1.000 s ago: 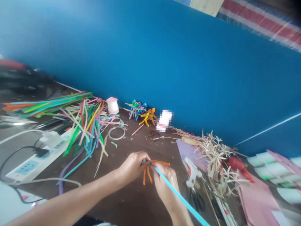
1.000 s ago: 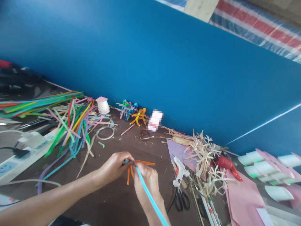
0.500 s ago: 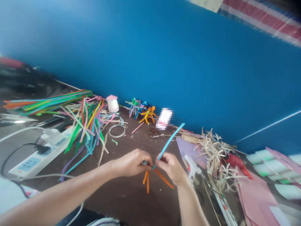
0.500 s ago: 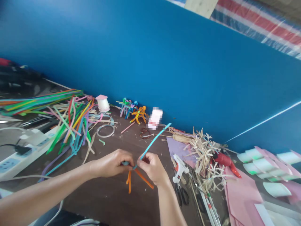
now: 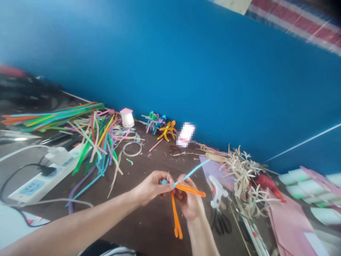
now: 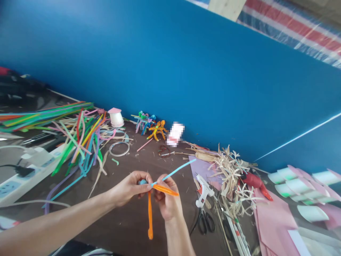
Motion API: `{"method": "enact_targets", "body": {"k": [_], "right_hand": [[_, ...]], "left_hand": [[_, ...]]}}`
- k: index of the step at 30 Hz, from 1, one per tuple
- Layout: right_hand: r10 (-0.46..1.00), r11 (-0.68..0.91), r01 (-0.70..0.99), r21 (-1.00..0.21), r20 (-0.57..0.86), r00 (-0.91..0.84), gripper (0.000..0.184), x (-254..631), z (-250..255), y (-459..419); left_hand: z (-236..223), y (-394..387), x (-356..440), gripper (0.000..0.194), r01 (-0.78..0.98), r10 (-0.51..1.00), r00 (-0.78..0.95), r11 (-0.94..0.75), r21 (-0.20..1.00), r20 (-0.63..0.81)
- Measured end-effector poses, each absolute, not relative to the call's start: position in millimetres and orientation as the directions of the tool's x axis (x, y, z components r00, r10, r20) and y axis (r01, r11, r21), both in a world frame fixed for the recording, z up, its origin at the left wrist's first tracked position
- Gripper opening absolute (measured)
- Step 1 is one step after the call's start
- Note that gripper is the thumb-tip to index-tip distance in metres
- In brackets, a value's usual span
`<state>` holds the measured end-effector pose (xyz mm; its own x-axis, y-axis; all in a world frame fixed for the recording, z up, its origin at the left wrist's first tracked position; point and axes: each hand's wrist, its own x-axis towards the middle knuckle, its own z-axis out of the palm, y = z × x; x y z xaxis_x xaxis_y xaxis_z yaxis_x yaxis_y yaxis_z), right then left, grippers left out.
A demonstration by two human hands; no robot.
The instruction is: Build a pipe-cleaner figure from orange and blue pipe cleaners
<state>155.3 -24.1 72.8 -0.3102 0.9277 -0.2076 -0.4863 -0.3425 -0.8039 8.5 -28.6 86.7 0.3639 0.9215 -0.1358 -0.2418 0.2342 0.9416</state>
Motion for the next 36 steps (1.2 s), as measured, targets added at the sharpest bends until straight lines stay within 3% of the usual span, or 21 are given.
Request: {"method": "enact_targets", "body": {"k": [4, 8, 14, 19, 23, 27, 31, 33, 36], "right_hand": [[0.981, -0.188, -0.404, -0.895, -0.147, -0.130, 0.019, 152, 67, -28], [0.998, 0.058, -0.095, -0.994, 0.060, -0.013, 0.014, 153, 70, -32], [0.962, 0.273, 0.264, -0.925, 0.264, -0.069, 0.013, 157, 72, -36], [0.916, 0.401, 0.428, -0.810, 0.361, -0.175, 0.016, 157, 71, -41], [0.868, 0.494, 0.538, -0.683, 0.425, -0.257, 0.017, 158, 80, -44], [0.843, 0.533, 0.635, -0.559, 0.421, -0.335, 0.018, 161, 95, -46], [0.841, 0.537, 0.696, -0.476, 0.364, -0.400, 0.015, 167, 107, -40], [0.873, 0.488, 0.666, -0.564, 0.317, -0.372, 0.011, 169, 110, -35], [0.943, 0.268, 0.504, -0.821, 0.117, -0.310, 0.006, 173, 107, -24]], "left_hand": [[87, -32, 15, 0.029, -0.421, 0.947, 0.224, 0.308, 0.853, -0.231], [86, -33, 19, 0.030, -0.445, 0.944, 0.141, 0.330, 0.832, -0.299], [76, -30, 20, 0.029, -0.253, 0.978, 0.036, 0.208, 0.945, -0.206], [69, -29, 19, 0.024, -0.048, 0.994, -0.033, 0.099, 0.994, -0.101], [70, -28, 15, 0.018, 0.195, 0.997, -0.037, -0.064, 0.979, 0.072], [72, -28, 8, 0.010, 0.410, 0.972, 0.070, -0.233, 0.882, 0.224], [76, -28, 0, 0.009, 0.542, 0.891, 0.317, -0.451, 0.709, 0.324], [79, -28, -4, 0.010, 0.558, 0.849, 0.422, -0.519, 0.647, 0.318], [85, -27, -9, 0.011, 0.495, 0.788, 0.529, -0.588, 0.640, 0.315]]}}
